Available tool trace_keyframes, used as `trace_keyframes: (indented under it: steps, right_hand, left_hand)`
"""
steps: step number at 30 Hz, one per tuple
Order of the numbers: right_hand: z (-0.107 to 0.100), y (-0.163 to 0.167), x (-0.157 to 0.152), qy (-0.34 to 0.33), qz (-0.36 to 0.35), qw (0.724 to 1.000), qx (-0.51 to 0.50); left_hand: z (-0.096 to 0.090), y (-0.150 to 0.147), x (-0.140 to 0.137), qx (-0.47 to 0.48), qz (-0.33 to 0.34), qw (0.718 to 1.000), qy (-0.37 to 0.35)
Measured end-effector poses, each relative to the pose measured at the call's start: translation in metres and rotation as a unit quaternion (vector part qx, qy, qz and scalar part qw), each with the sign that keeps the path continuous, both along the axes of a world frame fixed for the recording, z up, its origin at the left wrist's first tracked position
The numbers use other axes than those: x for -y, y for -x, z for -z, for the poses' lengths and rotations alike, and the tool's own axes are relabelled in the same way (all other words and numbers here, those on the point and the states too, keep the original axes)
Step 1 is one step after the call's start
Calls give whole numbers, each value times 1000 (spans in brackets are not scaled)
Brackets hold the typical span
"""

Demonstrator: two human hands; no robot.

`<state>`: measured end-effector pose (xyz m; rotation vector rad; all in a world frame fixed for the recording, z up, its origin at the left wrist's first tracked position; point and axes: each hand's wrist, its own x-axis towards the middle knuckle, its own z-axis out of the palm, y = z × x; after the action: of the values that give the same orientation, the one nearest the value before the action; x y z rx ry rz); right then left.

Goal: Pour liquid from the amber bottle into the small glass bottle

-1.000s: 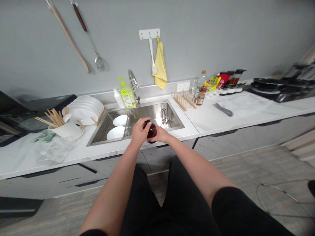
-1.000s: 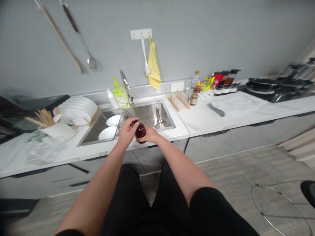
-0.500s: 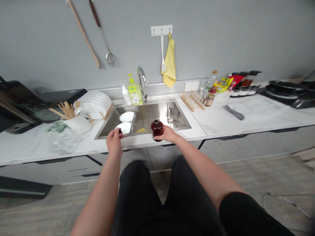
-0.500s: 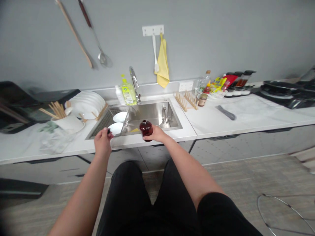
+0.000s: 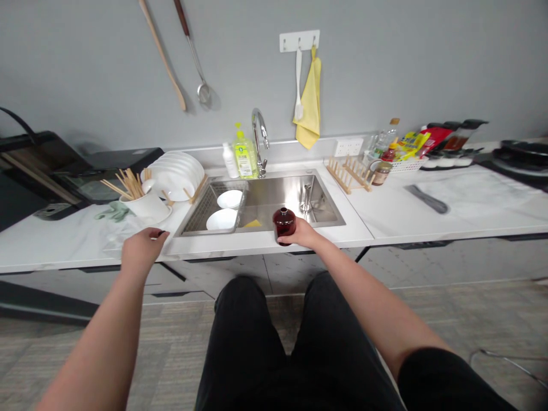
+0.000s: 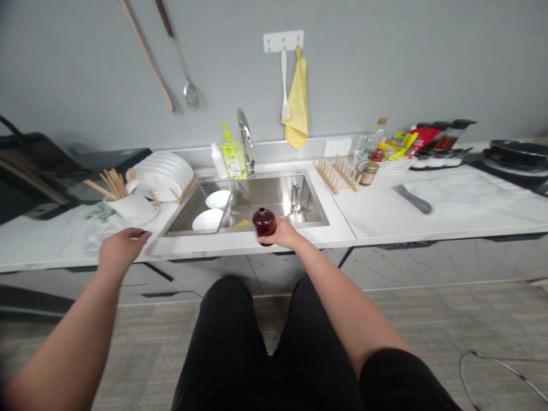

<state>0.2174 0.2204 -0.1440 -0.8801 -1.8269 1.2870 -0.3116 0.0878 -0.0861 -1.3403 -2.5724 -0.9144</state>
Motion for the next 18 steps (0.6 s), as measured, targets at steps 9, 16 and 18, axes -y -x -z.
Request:
trace_keyframes:
  steps: [9,16,18]
  right_hand:
    - [-13,0,6,-2,10,1000,6]
    - [-1,1,3,9,-3,1000,-15]
    - [1,0,1,1,-10,1000,-13]
  left_hand:
    - [-5,-4,-40,-14,48,996,75]
    - [22,-22,14,-76,-23,987,-138]
    - [31,-12,38,-86,-83,968,-220]
